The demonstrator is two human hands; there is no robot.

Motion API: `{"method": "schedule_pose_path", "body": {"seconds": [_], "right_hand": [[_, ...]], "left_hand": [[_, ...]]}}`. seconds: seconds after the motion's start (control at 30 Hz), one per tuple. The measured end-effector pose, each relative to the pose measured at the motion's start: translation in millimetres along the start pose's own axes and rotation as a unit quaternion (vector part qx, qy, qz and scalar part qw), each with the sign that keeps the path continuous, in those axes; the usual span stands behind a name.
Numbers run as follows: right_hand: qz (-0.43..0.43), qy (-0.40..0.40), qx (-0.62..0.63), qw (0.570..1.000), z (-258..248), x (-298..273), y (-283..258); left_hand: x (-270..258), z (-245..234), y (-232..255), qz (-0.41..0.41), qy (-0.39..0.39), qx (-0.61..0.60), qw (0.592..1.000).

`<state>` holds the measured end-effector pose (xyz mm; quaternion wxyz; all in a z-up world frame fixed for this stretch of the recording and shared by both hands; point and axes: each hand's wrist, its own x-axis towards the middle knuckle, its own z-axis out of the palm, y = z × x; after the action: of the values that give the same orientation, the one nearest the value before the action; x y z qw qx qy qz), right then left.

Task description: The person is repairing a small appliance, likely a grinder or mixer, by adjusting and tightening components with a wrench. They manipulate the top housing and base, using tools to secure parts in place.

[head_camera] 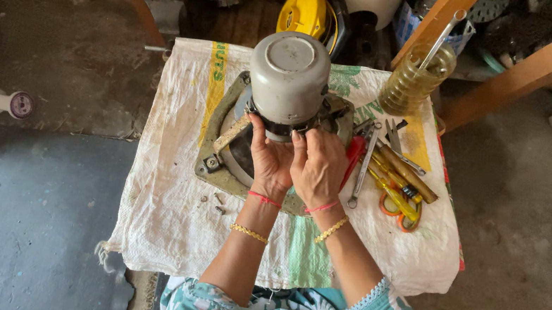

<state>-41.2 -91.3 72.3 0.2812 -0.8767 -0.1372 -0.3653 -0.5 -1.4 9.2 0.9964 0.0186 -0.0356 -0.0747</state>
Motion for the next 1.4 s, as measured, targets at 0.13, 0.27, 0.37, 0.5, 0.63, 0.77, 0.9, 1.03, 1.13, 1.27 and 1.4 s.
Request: {"method": "schedule_pose_path", "body": {"seconds": [0.13, 0.27, 0.37, 0.5, 0.63, 0.77, 0.9, 1.03, 1.13, 1.27, 1.4], "right_hand": [[0.059, -0.039, -0.008, 0.998, 4.2, 0.5, -3.5], [0.032, -0.004, 0.018, 0.999, -4.0, -2.3, -10.5], [-0.049, 0.048, 0.003, 0.998, -7.5, -0.7, -9.7], [0.01, 0.012, 0.018, 1.0, 0.6, 1.8, -5.0], [0.039, 0.018, 0.019, 0.999, 9.1, -3.3, -5.7], [0.041, 0.005, 0.047, 0.998, 1.7, -4.2, -5.6], [0.0, 0.052, 0.055, 0.997, -8.5, -2.0, -2.3], [0.03, 0.026, 0.107, 0.993, -5.6, -2.0, 0.1], [0.001, 0.031, 0.019, 0.999, -0.4, -5.4, -4.6], [-0.03, 0.045, -0.011, 0.998, -6.9, -4.4, -4.5], [-0.058, 0.007, -0.052, 0.997, -9.8, -6.5, -7.9]], "left_hand": [[-3.1, 4.2, 2.1, -0.009, 0.003, -0.034, 0.999], [-0.2, 9.4, 3.4, 0.025, 0.008, -0.008, 1.0], [1.5, 7.2, 3.2, 0.023, 0.029, -0.016, 0.999], [1.9, 0.4, 2.6, 0.013, 0.046, -0.018, 0.999], [2.6, -0.7, 4.9, 0.005, 0.065, 0.026, 0.998], [-10.1, 14.3, 8.1, 0.01, 0.139, 0.145, 0.98], [-57.2, 44.6, 15.4, 0.102, 0.16, 0.403, 0.895], [-60.1, 98.5, 46.4, 0.371, 0.099, 0.807, 0.448], [-2.2, 150.8, 67.7, 0.422, -0.091, 0.861, 0.268], [51.8, 198.6, 61.5, 0.182, -0.172, 0.952, 0.177], [53.5, 207.3, 58.0, 0.027, -0.15, 0.979, 0.137]]}}
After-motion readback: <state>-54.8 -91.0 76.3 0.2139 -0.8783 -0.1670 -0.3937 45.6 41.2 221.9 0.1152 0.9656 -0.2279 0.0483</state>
